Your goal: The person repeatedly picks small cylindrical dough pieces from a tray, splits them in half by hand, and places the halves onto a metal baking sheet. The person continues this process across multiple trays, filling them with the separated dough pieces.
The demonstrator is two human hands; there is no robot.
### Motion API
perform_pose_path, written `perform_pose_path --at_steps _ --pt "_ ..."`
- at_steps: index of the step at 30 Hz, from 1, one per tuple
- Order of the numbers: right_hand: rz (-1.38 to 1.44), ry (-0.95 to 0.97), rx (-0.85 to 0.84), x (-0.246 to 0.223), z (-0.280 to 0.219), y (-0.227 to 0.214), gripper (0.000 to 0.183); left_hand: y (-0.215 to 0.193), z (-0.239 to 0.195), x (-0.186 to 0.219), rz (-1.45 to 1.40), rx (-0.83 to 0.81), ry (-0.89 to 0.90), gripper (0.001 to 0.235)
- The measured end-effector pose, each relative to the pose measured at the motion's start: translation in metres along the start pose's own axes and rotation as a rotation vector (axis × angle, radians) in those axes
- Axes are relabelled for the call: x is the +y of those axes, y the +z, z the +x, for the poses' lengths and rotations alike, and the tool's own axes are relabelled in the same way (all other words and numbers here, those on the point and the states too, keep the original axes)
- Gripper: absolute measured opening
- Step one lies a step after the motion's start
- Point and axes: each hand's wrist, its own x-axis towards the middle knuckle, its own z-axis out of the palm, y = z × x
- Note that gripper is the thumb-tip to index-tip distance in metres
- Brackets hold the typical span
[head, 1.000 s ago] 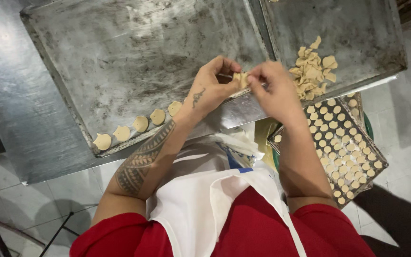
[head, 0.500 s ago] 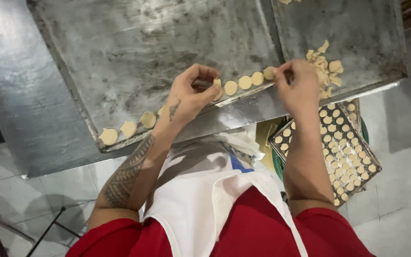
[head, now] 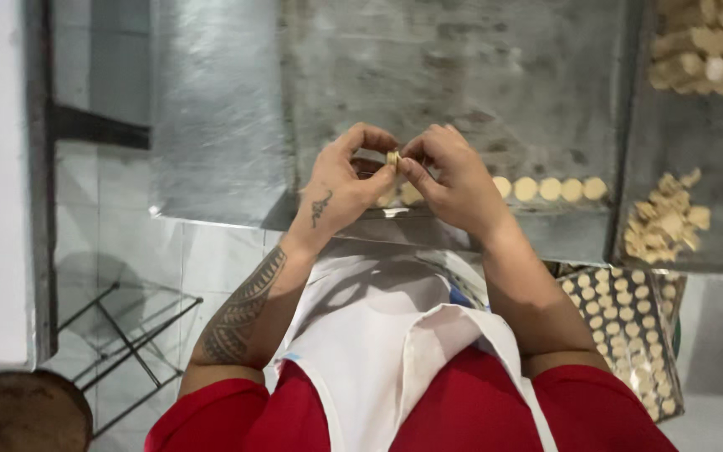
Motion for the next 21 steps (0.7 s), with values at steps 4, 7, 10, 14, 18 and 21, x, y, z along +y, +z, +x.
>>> perform_pose_path --at_steps 4,7,10,14,18,21 --pt "-0.151 -0.04 -0.032 -0.007 0.028 0.019 0.011 -0.043 -0.016 -0.004 0.031 0.144 -0.054 0.027" --pt "-0.204 -0.082 0.004 -0.012 0.041 0.034 0.01 -0.077 -0.031 -0.007 0.099 0.245 0.02 0.026" --pt "-0.144 -0.152 -0.004 -0.021 0.053 0.059 0.01 -0.092 -0.04 -0.01 0.08 0.286 0.036 0.028" --pt "-0.131 -0.17 -0.056 -0.03 0.06 0.079 0.013 -0.093 -0.039 -0.012 0.029 0.263 0.035 0.028" --pt "-0.159 -0.104 -0.082 -0.03 0.062 0.074 0.019 -0.088 -0.036 -0.012 0.025 0.234 0.001 0.03" --pt "-0.072 -0.16 -0.087 -0.03 0.053 0.069 0.016 -0.081 -0.031 -0.011 0.079 0.214 0.046 0.031"
